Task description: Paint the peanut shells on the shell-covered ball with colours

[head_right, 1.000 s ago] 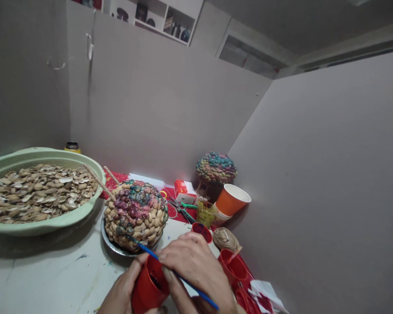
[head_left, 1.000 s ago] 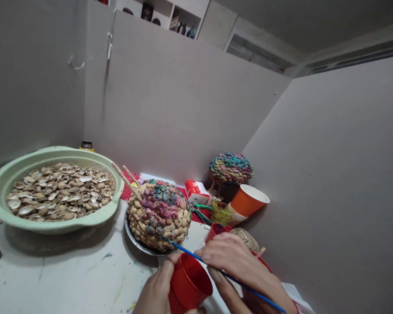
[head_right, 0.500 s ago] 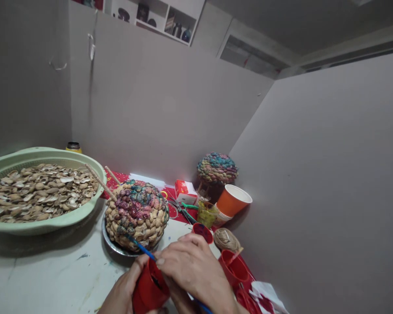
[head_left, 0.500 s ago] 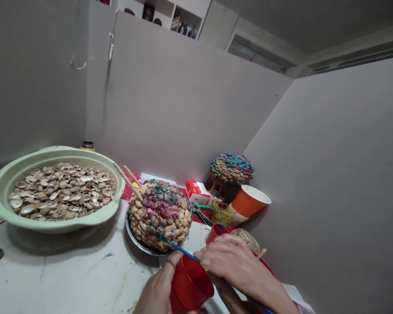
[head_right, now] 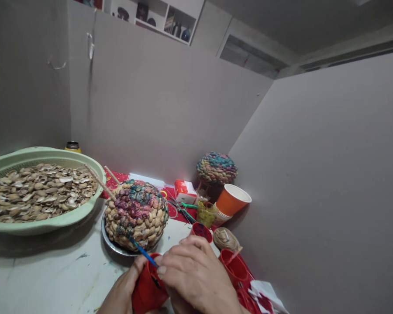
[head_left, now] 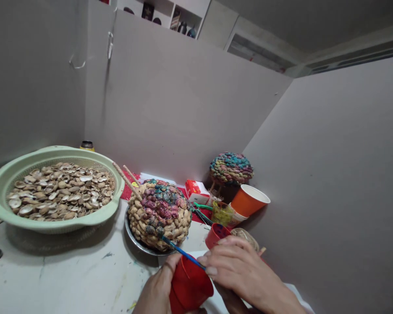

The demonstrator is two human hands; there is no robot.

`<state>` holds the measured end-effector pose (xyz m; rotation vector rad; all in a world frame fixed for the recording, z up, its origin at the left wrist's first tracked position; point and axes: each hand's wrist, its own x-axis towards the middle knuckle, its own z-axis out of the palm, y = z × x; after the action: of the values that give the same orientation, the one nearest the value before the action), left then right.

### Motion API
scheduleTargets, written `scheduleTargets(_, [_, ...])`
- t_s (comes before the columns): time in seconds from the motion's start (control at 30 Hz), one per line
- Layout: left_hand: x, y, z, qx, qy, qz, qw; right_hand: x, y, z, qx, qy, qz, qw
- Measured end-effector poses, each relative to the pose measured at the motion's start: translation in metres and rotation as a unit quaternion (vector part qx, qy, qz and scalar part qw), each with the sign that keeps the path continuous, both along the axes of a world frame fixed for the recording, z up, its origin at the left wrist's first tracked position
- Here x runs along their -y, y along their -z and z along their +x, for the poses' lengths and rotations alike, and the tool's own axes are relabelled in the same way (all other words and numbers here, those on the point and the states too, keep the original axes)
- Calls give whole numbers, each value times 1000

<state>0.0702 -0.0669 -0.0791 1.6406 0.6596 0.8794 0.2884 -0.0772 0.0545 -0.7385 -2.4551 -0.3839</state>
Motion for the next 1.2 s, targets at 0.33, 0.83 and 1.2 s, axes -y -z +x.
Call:
scheduleTargets(0.33, [1, -6, -1, -4, 12, 15, 1000, -1, 34, -21, -52, 12, 76, 996])
scheduleTargets(0.83, [0, -5, 4, 6, -4, 51, 999, -6, 35, -21, -61, 27, 58, 996])
scheduleTargets(1.2, [8, 0, -3, 16, -55, -17, 998, 53, -20, -27, -322, 77, -43, 943])
